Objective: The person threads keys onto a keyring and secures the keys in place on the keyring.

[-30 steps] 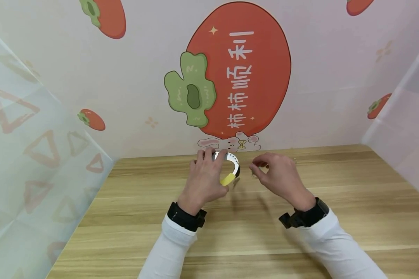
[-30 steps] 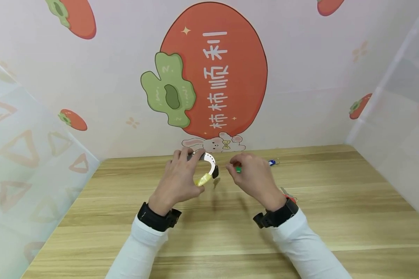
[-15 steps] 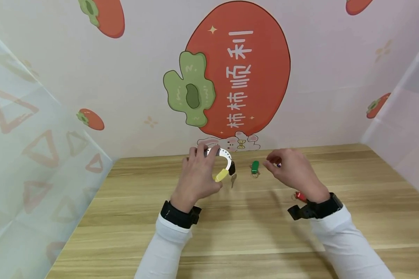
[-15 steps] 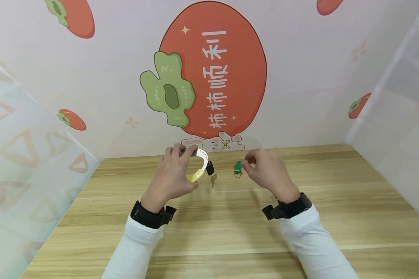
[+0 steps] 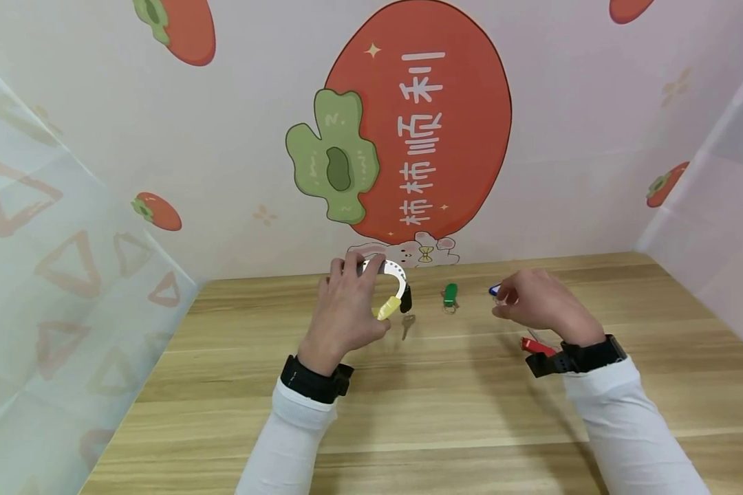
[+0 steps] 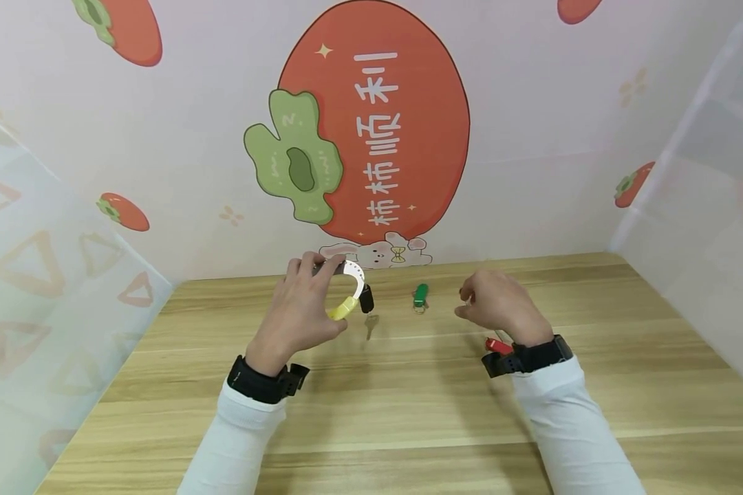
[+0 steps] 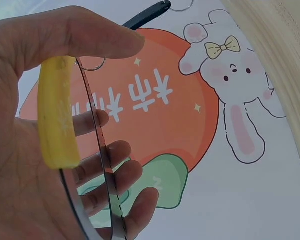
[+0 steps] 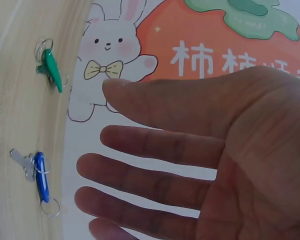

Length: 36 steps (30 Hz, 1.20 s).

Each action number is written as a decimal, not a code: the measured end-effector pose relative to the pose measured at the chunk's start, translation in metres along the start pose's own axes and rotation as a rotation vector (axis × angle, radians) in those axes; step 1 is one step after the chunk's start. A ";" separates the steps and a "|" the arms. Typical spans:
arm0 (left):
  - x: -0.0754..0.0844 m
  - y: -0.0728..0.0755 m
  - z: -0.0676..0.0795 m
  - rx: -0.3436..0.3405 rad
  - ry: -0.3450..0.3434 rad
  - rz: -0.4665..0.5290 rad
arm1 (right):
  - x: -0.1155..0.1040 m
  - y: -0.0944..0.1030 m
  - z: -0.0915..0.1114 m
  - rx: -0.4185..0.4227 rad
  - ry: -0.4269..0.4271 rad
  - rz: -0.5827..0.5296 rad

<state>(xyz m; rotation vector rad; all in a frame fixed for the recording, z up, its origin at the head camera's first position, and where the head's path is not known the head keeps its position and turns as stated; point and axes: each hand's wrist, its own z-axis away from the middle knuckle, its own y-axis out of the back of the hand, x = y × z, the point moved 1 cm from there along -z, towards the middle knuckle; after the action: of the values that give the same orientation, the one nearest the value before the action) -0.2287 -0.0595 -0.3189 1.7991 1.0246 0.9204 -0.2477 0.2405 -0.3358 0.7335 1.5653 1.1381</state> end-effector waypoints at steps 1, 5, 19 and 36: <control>0.000 0.000 0.000 0.003 -0.002 0.001 | 0.001 0.000 0.000 -0.018 -0.005 0.002; 0.000 -0.001 0.000 0.022 -0.016 0.002 | 0.004 -0.001 -0.001 -0.058 -0.031 -0.009; -0.002 -0.001 0.000 0.091 0.027 -0.032 | 0.012 -0.003 -0.001 -0.119 -0.068 -0.013; -0.003 0.000 0.001 0.065 0.088 -0.033 | 0.027 -0.005 0.001 -0.256 -0.100 0.001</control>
<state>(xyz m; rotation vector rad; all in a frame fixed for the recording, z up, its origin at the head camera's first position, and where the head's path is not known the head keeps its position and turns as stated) -0.2291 -0.0626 -0.3200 1.8029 1.1476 0.9632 -0.2538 0.2629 -0.3508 0.6104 1.3061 1.2552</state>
